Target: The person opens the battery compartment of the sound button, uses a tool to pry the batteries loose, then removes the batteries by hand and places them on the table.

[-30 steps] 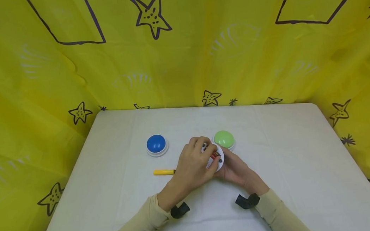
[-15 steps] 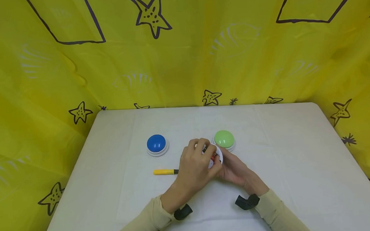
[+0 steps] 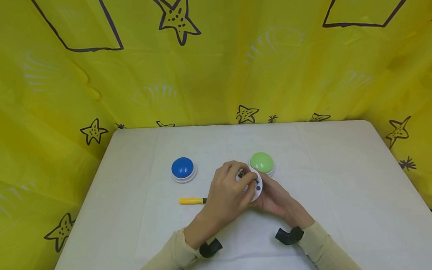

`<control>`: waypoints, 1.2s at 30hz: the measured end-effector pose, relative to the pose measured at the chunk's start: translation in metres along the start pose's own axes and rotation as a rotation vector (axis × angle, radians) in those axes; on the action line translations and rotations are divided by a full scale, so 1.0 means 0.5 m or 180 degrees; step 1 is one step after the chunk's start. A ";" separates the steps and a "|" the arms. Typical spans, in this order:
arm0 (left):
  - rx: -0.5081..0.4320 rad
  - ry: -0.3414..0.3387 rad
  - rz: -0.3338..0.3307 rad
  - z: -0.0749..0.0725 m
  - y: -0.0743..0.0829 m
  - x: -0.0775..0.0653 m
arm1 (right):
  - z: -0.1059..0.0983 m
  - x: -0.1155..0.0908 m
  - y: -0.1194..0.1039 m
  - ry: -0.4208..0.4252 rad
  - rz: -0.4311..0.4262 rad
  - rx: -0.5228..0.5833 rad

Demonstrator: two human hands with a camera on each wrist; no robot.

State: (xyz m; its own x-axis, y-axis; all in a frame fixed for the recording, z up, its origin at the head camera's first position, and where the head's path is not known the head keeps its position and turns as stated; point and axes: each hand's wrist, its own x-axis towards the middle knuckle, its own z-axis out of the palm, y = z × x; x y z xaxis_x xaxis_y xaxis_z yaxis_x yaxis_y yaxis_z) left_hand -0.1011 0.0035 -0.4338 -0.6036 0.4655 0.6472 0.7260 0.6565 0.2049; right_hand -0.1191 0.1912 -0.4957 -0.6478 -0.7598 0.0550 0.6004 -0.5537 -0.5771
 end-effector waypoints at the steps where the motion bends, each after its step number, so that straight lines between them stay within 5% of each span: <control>1: -0.0023 -0.0032 0.0016 -0.001 -0.002 0.000 | 0.000 0.000 0.000 -0.0016 0.0004 -0.0001; 11: -0.0281 -0.0296 0.0246 -0.006 -0.026 0.002 | -0.002 0.000 0.002 -0.0145 0.0122 -0.0022; 23: -0.1038 0.0110 0.0407 -0.023 -0.037 0.023 | -0.004 -0.009 0.010 -0.0257 0.0190 0.0093; 28: -0.0967 0.0177 0.0432 -0.040 -0.056 0.033 | -0.006 -0.028 0.006 -0.0201 0.0125 0.0141; 36: -0.0809 -0.0189 0.0115 -0.035 -0.102 0.029 | 0.001 -0.062 0.003 -0.0015 0.0008 0.0292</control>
State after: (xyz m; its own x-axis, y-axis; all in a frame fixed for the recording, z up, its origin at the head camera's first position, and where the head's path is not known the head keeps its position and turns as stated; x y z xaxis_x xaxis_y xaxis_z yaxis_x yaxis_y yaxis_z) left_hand -0.1412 -0.0336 -0.4223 -0.5887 0.5250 0.6147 0.8023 0.4720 0.3654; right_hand -0.0980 0.2138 -0.4978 -0.6442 -0.7627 0.0575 0.6426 -0.5805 -0.5001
